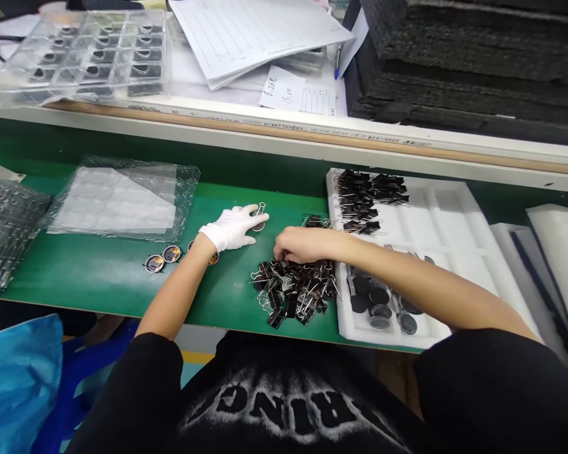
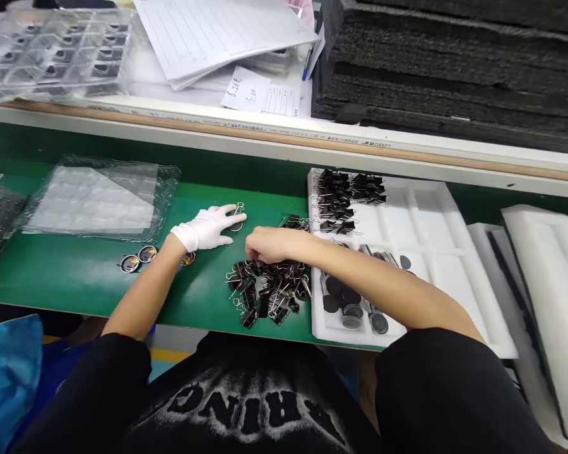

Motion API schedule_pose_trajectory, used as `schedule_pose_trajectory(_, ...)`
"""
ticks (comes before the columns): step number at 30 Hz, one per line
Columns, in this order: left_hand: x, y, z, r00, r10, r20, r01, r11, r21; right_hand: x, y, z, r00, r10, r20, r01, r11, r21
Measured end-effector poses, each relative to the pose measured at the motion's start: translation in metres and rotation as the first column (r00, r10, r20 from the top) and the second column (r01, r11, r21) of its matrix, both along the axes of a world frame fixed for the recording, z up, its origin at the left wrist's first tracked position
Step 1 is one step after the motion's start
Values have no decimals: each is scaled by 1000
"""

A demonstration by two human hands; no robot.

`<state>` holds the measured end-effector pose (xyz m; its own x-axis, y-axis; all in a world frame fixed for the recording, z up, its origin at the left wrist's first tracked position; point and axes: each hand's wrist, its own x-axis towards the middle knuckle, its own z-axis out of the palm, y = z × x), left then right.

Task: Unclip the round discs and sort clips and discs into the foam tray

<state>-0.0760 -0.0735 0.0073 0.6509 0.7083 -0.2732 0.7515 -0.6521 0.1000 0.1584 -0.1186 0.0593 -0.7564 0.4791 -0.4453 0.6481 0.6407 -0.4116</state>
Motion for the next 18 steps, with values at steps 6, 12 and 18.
schedule_pose_trajectory(6,0,-10,2,988,153,12,-152,973,173,3,17,22,957,-128,-262,100,988,-118)
schedule_pose_trajectory(12,1,-3,-8,989,131,70,-142,968,206,17,58,-9,550,-762,-340,774,619,-135)
schedule_pose_trajectory(18,6,2,-22,978,183,103,-199,964,178,15,82,-49,491,-837,-241,839,529,-129)
